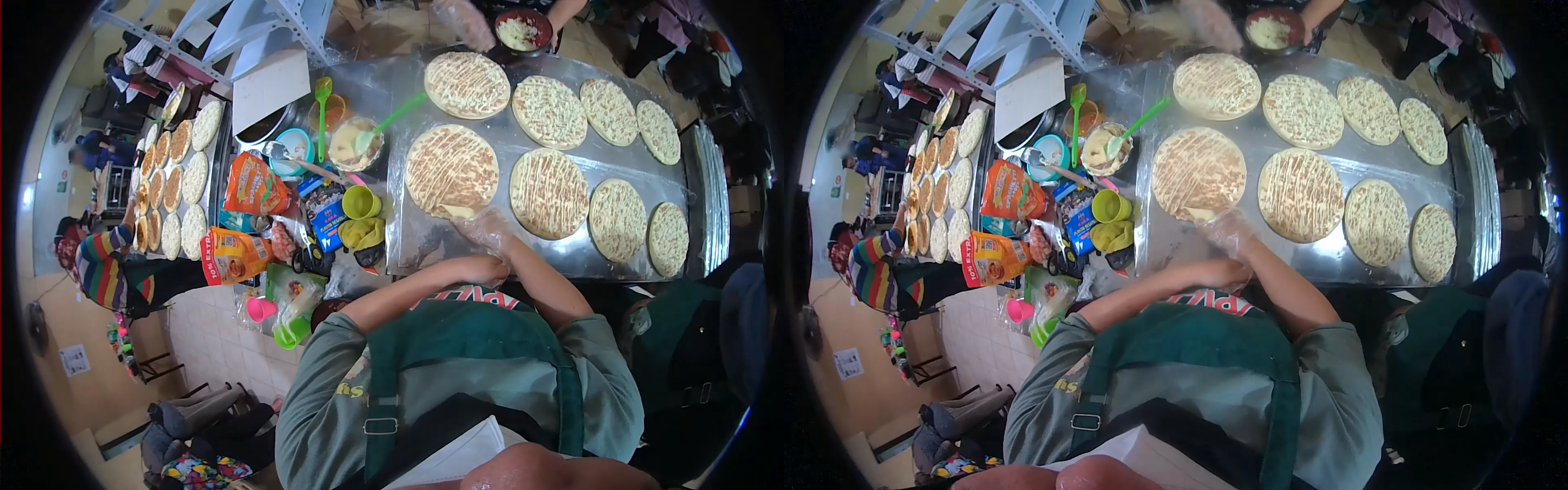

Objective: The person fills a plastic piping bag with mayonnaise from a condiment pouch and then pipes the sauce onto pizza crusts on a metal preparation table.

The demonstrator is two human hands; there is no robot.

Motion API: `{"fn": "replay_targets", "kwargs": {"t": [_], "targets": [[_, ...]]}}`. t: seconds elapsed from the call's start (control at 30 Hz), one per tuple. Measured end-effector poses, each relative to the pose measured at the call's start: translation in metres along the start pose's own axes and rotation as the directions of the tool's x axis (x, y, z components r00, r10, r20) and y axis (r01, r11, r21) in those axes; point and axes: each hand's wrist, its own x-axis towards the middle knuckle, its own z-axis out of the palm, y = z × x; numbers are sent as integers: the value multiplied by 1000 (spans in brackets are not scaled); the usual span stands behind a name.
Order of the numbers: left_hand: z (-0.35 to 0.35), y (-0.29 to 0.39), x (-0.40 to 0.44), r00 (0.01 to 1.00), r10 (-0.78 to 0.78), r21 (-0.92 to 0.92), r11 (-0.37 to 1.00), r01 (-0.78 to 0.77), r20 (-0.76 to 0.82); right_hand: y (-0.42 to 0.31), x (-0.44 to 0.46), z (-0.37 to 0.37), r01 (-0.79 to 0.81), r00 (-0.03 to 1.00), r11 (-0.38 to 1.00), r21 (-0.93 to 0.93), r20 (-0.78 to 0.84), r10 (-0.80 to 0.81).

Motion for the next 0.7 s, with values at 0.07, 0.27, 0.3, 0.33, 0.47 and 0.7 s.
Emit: {"fn": "replay_targets", "kwargs": {"t": [0.07,0.27,0.3,0.33,0.47,0.7], "targets": [[2,-7,2,998,62,61,996,-61,-18,12,10,-1,-11,1000,1000,26,4,11],[-22,48,-5,914,-316,-293,926,238,-257,27,20,-68,-221,961,911,348,-80,264],[-24,54,-6,902,-337,-344,909,236,-271,21,16,-77,-286,947,903,322,-52,318],[-24,57,-8,890,-361,-397,887,236,-279,21,17,-73,-286,945,902,324,-61,321],[-11,29,0,978,-208,-358,913,193,-4,-11,-15,-52,-124,991,992,-3,45,124],[-3,17,0,999,6,-105,994,-11,-50,27,9,-36,-25,999,1000,-17,28,26]]}}
